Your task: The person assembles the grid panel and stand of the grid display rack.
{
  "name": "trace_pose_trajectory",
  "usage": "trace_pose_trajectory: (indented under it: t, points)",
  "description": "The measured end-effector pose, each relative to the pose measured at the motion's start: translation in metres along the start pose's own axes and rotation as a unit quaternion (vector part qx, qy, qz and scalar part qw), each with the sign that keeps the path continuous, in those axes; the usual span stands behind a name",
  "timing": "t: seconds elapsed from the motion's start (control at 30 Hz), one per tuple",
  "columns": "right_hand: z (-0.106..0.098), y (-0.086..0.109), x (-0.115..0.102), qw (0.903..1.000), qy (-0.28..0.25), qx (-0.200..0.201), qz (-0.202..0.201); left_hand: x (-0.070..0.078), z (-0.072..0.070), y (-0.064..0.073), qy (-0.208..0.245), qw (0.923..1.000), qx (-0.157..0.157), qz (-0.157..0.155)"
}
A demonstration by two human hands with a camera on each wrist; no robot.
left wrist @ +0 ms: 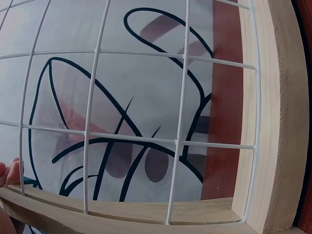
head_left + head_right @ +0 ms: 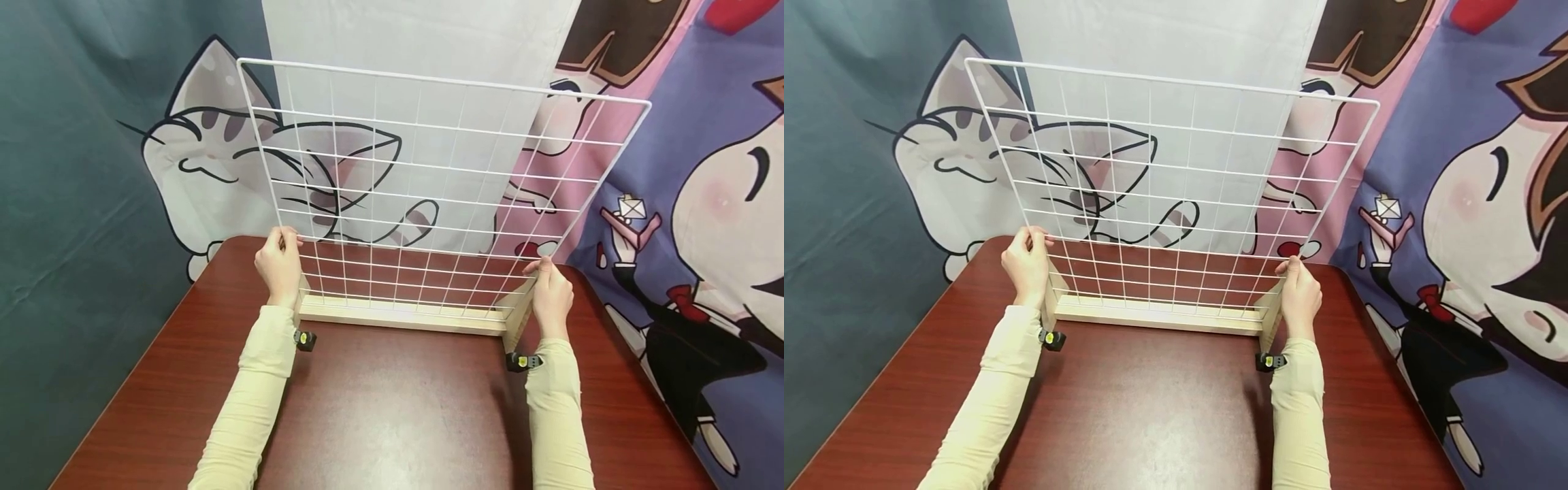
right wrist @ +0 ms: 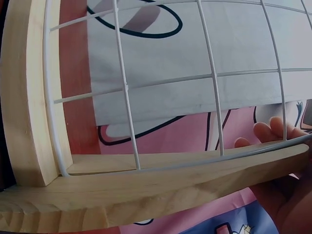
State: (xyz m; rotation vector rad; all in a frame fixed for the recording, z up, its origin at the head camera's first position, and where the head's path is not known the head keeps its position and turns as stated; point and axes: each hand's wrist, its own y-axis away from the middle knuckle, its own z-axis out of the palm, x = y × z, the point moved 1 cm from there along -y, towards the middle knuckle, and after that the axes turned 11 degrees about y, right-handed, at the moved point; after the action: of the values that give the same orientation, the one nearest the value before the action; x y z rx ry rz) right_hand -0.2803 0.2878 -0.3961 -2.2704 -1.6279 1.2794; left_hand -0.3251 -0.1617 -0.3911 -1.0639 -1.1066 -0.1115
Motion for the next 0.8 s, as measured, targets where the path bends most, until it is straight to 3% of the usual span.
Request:
trace_pose_trajectory:
  t: [0.47, 0.8]
  points:
    - [0.001, 0.0021, -0.0018, 0.9999, -0.006, -0.013, 0.01, -0.0014, -0.0009, -0.0024, 0.011, 0.9999, -0.001, -0.002]
    - [-0.0009, 0.0033, -0.0017, 0.9999, -0.01, 0.008, 0.002, 0.0, -0.0036, 0.0022, 0.015, 0.9999, -0.001, -0.004]
